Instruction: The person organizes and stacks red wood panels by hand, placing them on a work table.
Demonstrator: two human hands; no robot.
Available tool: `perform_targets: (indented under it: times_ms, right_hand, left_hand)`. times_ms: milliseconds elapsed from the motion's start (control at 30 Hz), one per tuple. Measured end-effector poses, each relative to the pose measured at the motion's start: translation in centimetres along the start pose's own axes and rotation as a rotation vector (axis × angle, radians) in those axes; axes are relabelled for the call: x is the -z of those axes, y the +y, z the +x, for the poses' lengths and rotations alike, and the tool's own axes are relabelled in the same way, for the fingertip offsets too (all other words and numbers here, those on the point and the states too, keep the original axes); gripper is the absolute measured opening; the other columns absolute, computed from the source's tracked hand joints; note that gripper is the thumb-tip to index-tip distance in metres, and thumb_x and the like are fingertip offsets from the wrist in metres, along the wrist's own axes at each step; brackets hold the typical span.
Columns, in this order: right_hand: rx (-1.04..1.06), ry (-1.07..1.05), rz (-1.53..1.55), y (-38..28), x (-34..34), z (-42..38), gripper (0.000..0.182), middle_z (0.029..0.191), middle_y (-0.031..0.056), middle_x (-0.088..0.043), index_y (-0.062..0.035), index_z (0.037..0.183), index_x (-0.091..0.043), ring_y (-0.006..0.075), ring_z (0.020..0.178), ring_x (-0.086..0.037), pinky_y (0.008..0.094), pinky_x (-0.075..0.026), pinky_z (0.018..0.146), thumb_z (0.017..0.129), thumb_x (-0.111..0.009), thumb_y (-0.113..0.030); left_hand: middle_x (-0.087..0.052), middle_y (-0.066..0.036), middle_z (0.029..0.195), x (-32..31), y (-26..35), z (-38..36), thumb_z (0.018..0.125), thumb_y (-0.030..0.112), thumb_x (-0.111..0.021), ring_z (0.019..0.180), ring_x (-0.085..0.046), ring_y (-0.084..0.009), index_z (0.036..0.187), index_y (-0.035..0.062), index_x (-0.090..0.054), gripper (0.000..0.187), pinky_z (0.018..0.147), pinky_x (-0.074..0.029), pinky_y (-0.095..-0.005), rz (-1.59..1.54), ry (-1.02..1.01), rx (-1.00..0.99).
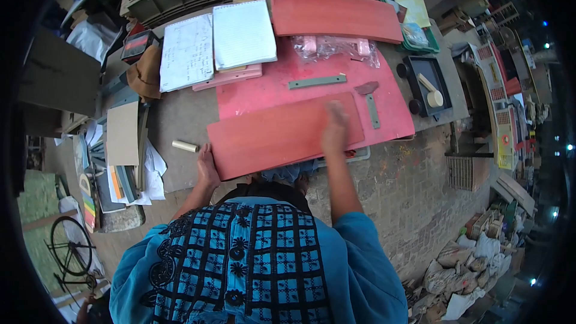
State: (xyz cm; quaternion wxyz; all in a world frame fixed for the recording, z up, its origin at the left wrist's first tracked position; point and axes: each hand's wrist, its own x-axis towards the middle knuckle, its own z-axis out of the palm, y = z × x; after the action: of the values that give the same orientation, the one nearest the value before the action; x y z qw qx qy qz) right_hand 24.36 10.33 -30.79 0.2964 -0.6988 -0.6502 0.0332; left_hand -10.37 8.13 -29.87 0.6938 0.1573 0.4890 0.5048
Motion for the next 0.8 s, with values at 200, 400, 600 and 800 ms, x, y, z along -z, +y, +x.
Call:
perform_targets:
  times_ms: [200, 400, 600, 800]
  right_hand:
    - [0.141, -0.116, 0.055, -7.8, -5.4, -0.7, 0.056, 0.136, 0.019, -0.042, -0.0039, 0.133, -0.042, 0.0357, 0.131, -0.033, 0.0452, -0.021, 0.11, 0.077, -0.042, 0.001]
    - [0.343, -0.206, 0.239, -14.5, -7.1, -1.4, 0.054, 0.13, 0.0161, -0.049, -0.0058, 0.126, -0.05, 0.0337, 0.125, -0.04, 0.0451, -0.027, 0.107, 0.073, -0.043, 0.004]
    - [-0.073, 0.019, -0.181, 0.4, 0.5, 0.8, 0.056, 0.131, 0.0193, -0.047, -0.0023, 0.127, -0.048, 0.0329, 0.128, -0.038, 0.0447, -0.025, 0.109, 0.073, -0.042, 0.008]
    - [0.281, -0.14, 0.157, -11.2, -6.3, -0.7, 0.057, 0.132, 0.0178, -0.047, -0.0041, 0.129, -0.047, 0.0328, 0.128, -0.038, 0.0454, -0.027, 0.108, 0.073, -0.041, 0.004]
  left_hand:
    - [-0.042, -0.014, 0.135, 1.0, -0.2, 0.4, 0.091, 0.055, -0.033, 0.126, -0.039, -0.029, 0.135, 0.0001, -0.035, 0.07, 0.105, -0.027, -0.0442, -0.094, -0.076, 0.074]
    - [-0.043, -0.014, 0.134, 1.1, 0.6, 0.2, 0.091, 0.056, -0.03, 0.124, -0.04, -0.0296, 0.133, 0.0016, -0.036, 0.069, 0.104, -0.029, -0.0452, -0.201, -0.148, 0.159]
    - [-0.044, -0.014, 0.135, 0.9, 0.9, -0.2, 0.091, 0.057, -0.027, 0.125, -0.04, -0.0294, 0.135, 0.0035, -0.035, 0.07, 0.104, -0.029, -0.0453, -0.309, -0.219, 0.157]
    - [-0.041, -0.013, 0.139, 1.1, 0.5, 0.2, 0.092, 0.058, -0.023, 0.128, -0.038, -0.0289, 0.138, 0.0046, -0.031, 0.071, 0.107, -0.026, -0.0438, -0.389, -0.268, 0.165]
